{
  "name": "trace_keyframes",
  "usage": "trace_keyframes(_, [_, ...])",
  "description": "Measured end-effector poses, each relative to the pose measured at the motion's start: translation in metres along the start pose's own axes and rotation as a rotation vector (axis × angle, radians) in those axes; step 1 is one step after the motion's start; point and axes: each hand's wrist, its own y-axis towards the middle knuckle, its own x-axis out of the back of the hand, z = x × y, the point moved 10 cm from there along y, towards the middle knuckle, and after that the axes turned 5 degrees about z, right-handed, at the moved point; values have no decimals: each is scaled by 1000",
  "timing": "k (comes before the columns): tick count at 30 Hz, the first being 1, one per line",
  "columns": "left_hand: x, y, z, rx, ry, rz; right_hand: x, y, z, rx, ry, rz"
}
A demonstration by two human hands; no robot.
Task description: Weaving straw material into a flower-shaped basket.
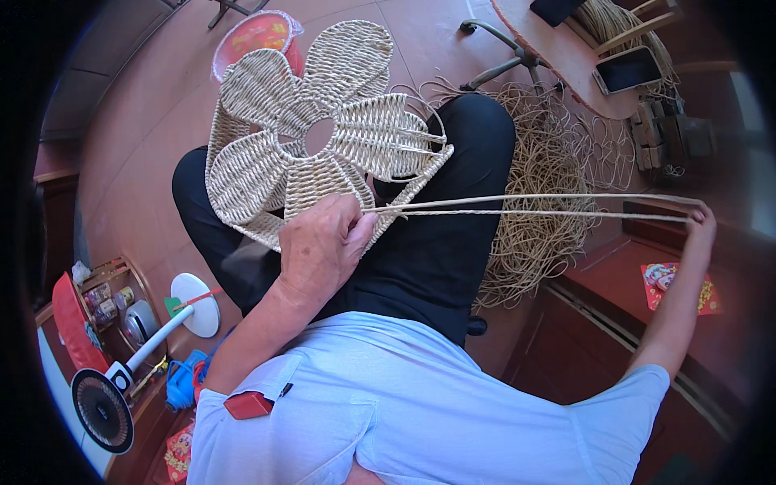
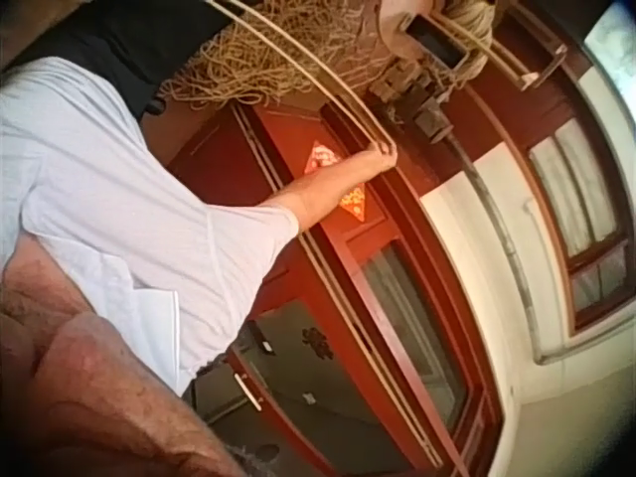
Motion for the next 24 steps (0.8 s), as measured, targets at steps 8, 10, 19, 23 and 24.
trace_keyframes(8, [-2, 4, -6, 56, 137, -16, 14, -81, -50, -110, -103, -106])
trace_keyframes(10, [-1, 4, -6, 25, 108, -45, 28, -102, -26, -103, -203, -128])
trace_keyframes(19, [-2, 3, -6, 44, 110, -57, 68, -115, 20, -135, -630, -183])
trace_keyframes(23, [-2, 6, -13, 35, 157, -58, 115, -67, 17, -165, -792, -206])
trace_keyframes(24, [0, 2, -5, 50, 134, -72, 128, -54, 52, -128, -850, -221])
